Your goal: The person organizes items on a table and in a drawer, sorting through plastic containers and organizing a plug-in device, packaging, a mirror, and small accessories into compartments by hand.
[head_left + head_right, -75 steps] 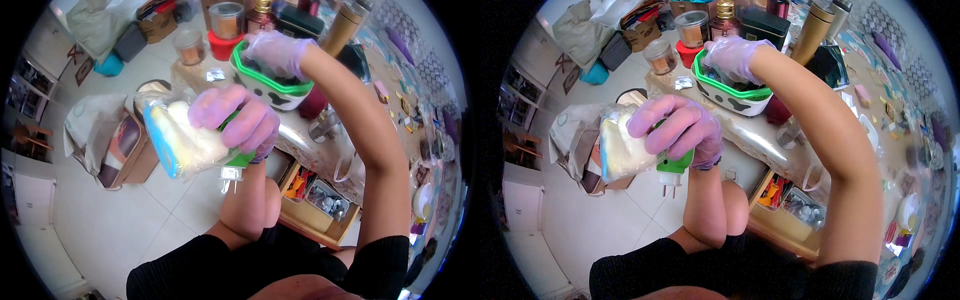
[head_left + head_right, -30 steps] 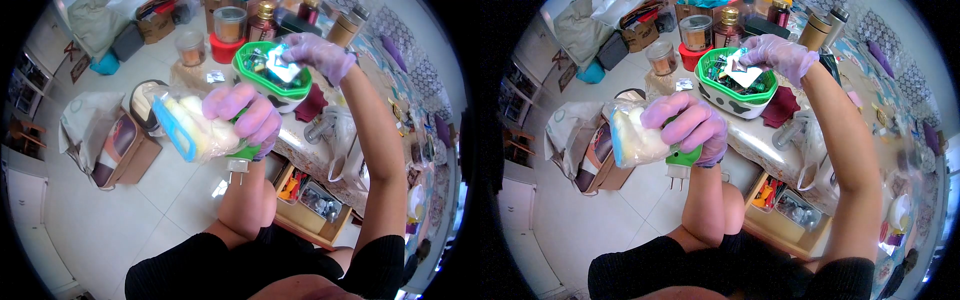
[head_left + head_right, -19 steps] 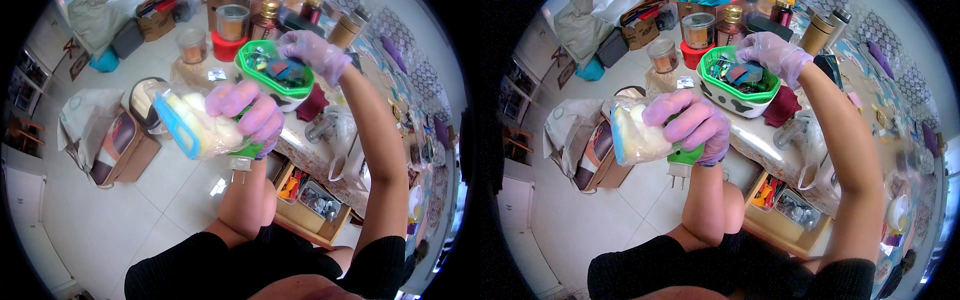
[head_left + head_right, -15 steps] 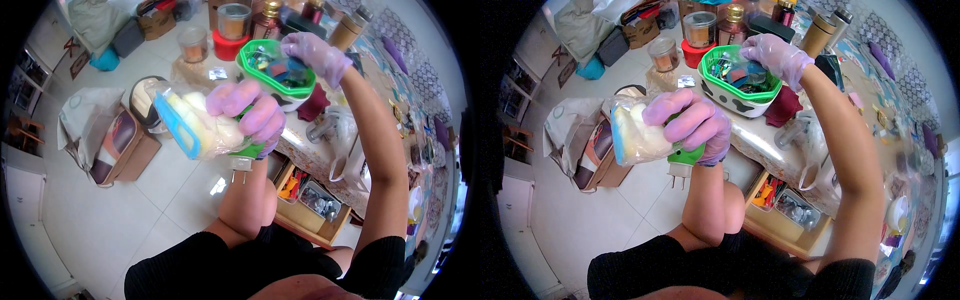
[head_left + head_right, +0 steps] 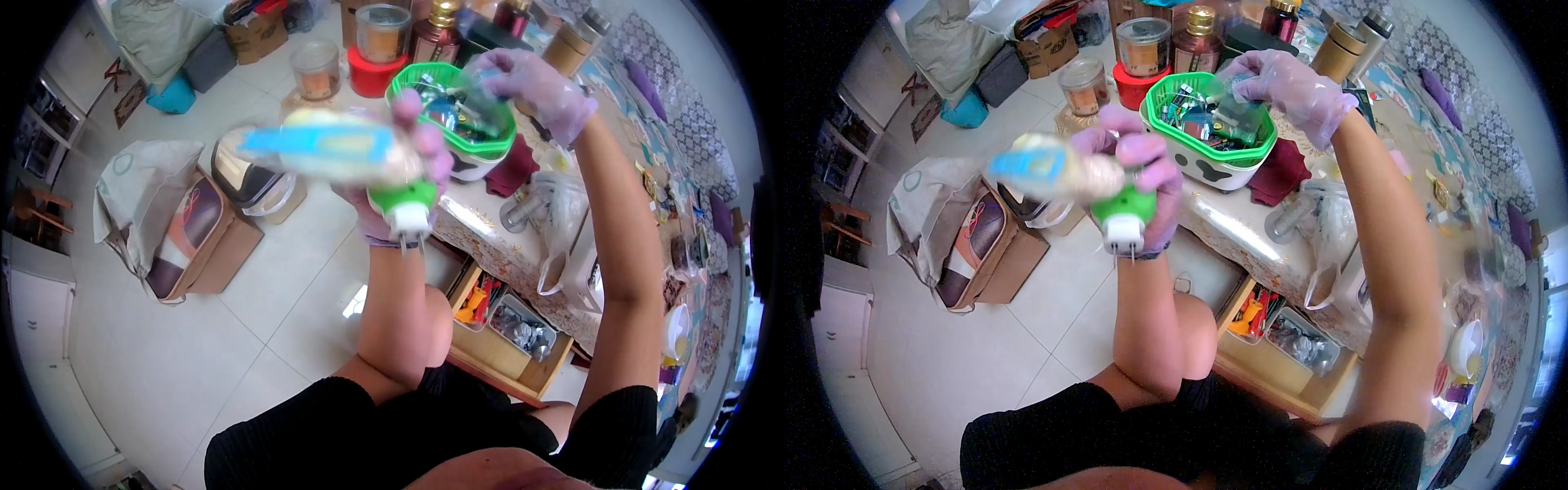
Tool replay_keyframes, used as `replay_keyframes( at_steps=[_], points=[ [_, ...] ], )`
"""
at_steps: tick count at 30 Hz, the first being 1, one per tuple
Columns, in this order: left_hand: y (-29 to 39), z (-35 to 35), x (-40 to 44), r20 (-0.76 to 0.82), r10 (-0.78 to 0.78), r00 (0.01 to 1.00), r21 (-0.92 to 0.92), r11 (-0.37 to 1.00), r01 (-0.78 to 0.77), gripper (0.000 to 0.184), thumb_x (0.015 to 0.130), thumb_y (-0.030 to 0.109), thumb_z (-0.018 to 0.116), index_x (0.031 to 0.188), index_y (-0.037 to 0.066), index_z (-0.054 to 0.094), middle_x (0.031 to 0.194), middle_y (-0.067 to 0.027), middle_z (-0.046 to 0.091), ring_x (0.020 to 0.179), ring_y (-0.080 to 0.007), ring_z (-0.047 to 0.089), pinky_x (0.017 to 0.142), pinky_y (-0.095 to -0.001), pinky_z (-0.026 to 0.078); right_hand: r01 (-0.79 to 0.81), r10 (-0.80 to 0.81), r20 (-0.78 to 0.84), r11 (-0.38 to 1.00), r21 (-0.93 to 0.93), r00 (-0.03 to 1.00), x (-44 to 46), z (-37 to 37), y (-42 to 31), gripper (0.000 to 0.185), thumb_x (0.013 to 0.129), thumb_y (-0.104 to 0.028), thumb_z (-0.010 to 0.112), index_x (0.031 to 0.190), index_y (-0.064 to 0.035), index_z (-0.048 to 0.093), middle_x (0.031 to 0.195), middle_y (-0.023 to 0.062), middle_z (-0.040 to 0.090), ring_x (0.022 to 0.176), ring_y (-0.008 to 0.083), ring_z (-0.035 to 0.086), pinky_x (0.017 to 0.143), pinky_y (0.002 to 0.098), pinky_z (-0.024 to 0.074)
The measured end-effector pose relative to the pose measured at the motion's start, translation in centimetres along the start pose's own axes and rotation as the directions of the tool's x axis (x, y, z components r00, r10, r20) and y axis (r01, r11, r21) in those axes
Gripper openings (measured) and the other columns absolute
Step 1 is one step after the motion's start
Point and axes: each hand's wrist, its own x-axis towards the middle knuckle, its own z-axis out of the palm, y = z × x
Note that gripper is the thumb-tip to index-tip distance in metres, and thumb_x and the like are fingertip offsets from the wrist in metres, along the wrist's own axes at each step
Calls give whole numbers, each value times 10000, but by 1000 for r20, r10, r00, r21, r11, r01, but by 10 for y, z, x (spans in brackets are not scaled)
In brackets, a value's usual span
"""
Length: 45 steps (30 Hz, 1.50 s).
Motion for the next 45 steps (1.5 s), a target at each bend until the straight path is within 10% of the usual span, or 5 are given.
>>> replay_keyframes(
  at_steps=[4,18,22,34,45],
  points=[
    [11,-17,3,-12,53,999,-260,964,-55,643,778,189,795,1338,69,502,1276,-41,591,1063,-230,609,853,-384,514,28,-22,-80,997,75,997,-14,-3,-6,392,795,-102,696,1177,-24,651,993,2,653,877,82,583,793,247,468],
    [1,-12,6,-26,1,1000,-325,946,-9,476,708,128,796,1136,130,588,1074,23,638,1002,-199,622,834,-388,516,25,44,-162,916,401,986,-64,-32,12,549,811,-45,688,1345,-83,567,941,-22,596,862,92,585,780,235,500],
    [0,-13,8,-11,-46,999,-358,933,39,439,665,49,779,1049,172,606,1016,45,639,972,-186,630,820,-380,520,60,-1,-164,934,353,986,-114,-58,30,597,788,-210,749,1327,-48,549,1039,47,629,943,139,622,863,267,499],
    [-29,2,9,-167,-116,979,-383,923,44,287,751,145,677,1034,168,641,981,55,645,925,-170,623,767,-351,496,-389,374,-152,917,-87,915,-279,-89,87,301,796,66,655,1080,-34,668,955,-6,629,912,101,574,837,241,471],
    [-34,-7,13,-135,-144,980,-363,928,87,393,685,88,748,1046,172,618,954,55,636,935,-171,619,791,-355,505,-224,245,18,912,-343,969,-276,-79,59,429,777,117,572,1169,-37,654,1206,102,640,1127,233,587,1005,329,468]
  ],
)
